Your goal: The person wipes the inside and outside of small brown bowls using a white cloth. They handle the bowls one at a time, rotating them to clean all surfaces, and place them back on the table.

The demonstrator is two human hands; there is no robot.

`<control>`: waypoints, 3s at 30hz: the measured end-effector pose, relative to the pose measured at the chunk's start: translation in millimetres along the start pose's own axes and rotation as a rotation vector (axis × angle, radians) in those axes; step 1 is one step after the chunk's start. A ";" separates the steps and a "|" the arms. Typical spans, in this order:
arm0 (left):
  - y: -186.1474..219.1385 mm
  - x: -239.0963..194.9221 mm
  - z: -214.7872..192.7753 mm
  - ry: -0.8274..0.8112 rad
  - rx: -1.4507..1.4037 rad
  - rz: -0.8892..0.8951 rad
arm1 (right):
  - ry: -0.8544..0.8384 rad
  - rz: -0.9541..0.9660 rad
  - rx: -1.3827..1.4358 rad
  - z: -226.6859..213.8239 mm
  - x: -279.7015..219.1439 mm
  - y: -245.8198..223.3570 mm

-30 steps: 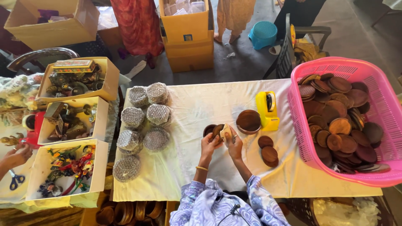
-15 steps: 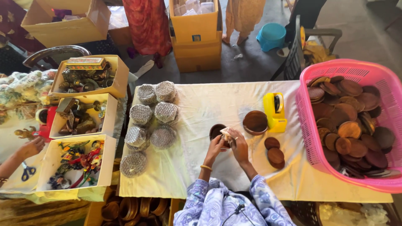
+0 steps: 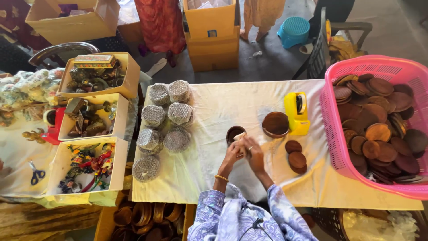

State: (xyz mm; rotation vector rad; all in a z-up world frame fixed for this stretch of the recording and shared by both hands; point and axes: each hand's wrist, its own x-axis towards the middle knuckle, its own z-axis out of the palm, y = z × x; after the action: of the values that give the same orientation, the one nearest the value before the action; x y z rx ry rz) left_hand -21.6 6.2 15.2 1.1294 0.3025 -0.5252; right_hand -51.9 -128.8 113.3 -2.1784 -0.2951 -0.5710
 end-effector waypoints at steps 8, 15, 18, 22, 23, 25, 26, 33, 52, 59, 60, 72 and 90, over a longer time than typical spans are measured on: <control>-16.7 7.8 -18.9 0.041 -0.028 0.062 | -0.021 -0.018 0.013 -3.6 5.4 -21.8; 20.3 -27.0 3.4 0.019 -0.109 0.099 | -0.031 -0.057 0.031 2.5 2.1 -25.6; 21.5 -29.7 0.2 -0.069 -0.107 0.042 | 0.003 0.135 0.085 -10.0 15.5 -24.4; 22.4 -22.4 3.8 -0.056 -0.297 0.171 | 0.012 -0.023 -0.035 0.6 -0.6 -20.6; 18.2 -17.5 2.0 0.000 -0.210 0.134 | 0.018 -0.052 -0.048 -4.4 3.8 -24.0; 13.4 -15.3 0.3 0.058 -0.123 0.088 | 0.019 -0.073 -0.060 -10.4 6.5 -24.6; 14.6 -15.9 1.8 0.021 -0.049 0.055 | 0.016 -0.014 -0.073 -12.0 7.4 -20.6; 19.4 -6.7 14.2 -0.014 0.022 0.060 | -0.010 -0.009 0.011 -10.1 12.6 -22.6; -42.2 27.9 -24.4 -0.510 -0.813 0.167 | -0.028 0.095 -0.146 20.3 19.2 -7.1; 24.8 8.1 6.6 -0.051 -0.410 0.114 | -0.106 0.066 -0.011 34.7 5.8 2.2; 23.9 9.4 3.4 -0.088 -0.391 0.139 | -0.097 0.088 -0.038 32.2 11.6 3.6; 29.8 -6.6 -1.0 -0.101 -0.336 0.111 | -0.137 0.148 0.040 13.1 22.4 -17.8; -35.6 33.3 -51.2 -0.193 -0.389 0.283 | -0.274 -0.183 -0.119 12.8 2.3 -37.8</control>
State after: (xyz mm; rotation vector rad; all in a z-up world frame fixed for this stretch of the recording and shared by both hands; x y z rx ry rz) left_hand -11.2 33.2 -49.3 0.7210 0.0685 -0.3036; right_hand -61.1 -95.4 133.3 -2.3623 -0.6267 -0.3961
